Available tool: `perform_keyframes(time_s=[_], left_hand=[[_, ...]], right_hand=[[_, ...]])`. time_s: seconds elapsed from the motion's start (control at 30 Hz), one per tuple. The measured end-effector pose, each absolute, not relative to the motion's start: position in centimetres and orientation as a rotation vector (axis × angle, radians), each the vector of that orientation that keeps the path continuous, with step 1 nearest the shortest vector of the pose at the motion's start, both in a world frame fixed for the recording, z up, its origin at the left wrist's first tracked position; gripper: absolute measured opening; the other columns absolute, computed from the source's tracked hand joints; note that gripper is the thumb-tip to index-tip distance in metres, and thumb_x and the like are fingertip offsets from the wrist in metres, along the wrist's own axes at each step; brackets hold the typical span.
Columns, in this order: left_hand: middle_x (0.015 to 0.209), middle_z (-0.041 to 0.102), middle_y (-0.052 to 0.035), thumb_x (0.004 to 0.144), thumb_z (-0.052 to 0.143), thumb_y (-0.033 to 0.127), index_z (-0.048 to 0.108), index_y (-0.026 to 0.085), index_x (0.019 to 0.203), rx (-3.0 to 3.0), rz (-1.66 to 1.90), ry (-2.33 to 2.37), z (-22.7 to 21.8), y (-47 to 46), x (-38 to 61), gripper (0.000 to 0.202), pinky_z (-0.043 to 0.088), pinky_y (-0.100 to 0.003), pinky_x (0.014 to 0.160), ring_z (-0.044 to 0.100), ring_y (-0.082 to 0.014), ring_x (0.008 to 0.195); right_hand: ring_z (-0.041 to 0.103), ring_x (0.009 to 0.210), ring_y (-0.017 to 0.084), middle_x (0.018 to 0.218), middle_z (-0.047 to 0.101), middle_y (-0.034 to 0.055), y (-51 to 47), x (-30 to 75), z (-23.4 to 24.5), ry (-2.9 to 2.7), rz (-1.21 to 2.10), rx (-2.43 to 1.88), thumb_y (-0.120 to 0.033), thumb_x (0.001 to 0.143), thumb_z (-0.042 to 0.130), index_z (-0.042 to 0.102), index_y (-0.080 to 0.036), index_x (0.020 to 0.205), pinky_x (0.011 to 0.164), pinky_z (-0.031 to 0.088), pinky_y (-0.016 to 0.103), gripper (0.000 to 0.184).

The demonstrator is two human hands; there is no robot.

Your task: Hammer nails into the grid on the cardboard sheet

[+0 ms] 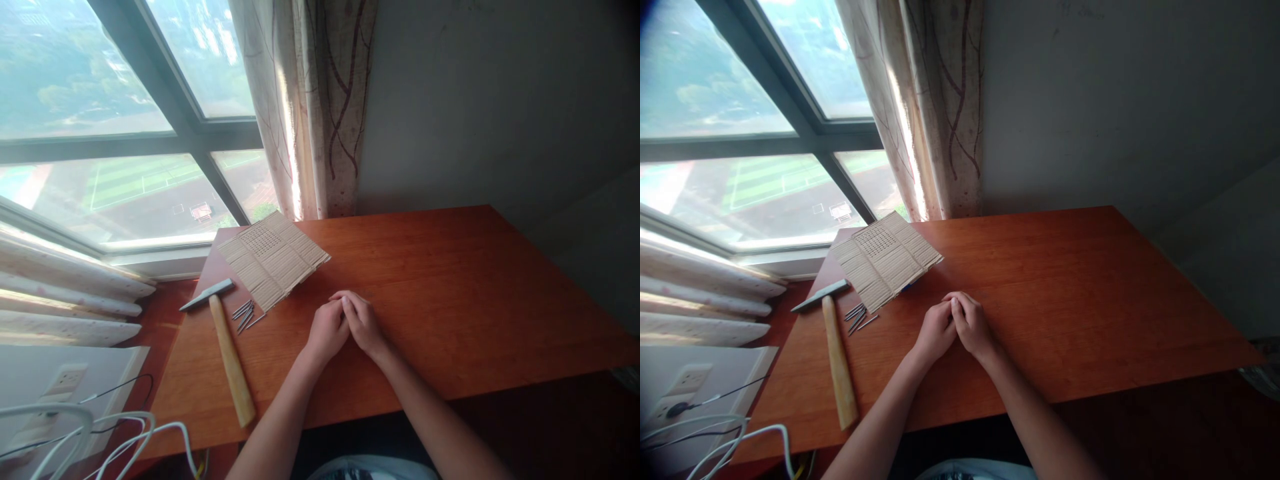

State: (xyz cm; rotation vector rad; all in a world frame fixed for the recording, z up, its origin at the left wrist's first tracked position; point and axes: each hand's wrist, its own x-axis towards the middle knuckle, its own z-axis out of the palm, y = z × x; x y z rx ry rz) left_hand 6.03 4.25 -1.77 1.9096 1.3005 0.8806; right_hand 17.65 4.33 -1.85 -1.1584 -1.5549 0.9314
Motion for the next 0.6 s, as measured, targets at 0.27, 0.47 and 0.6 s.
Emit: perform_keyframes(time_s=[0.27, 0.47, 0.6], left_hand=[[0.072, 0.067, -0.0060, 0.087, 0.048, 0.018, 0.058, 0.016, 0.071, 1.912, 0.888, 1.300, -1.70, 4.19, 5.99, 0.018, 0.038, -0.023, 0.059, 0.058, -0.0151, 0.063], [0.073, 0.067, -0.0070, 0.089, 0.047, 0.019, 0.059, 0.016, 0.073, 1.914, 0.887, 1.288, -1.89, 4.25, 5.95, 0.020, 0.039, -0.024, 0.061, 0.060, -0.0159, 0.064], [0.073, 0.067, -0.0068, 0.089, 0.047, 0.018, 0.059, 0.015, 0.073, 1.909, 0.888, 1.283, -1.90, 4.23, 5.96, 0.020, 0.039, -0.024, 0.061, 0.059, -0.0156, 0.065]], right_hand=[[0.065, 0.091, 0.021, 0.099, 0.071, 0.0072, 4.31, 17.70, -1.89, -1.551, 0.939, -1.155, -0.036, 0.101, 0.037, 0.069, -0.022, 0.104, 0.086, 0.051, 0.033, 0.035], [0.065, 0.092, 0.021, 0.100, 0.071, 0.0072, 4.24, 17.69, -1.79, -1.549, 0.944, -1.150, -0.035, 0.102, 0.037, 0.069, -0.022, 0.104, 0.085, 0.051, 0.033, 0.035], [0.065, 0.091, 0.020, 0.099, 0.071, 0.0072, 4.29, 17.68, -1.91, -1.552, 0.941, -1.146, -0.035, 0.102, 0.037, 0.069, -0.022, 0.104, 0.085, 0.051, 0.032, 0.035]])
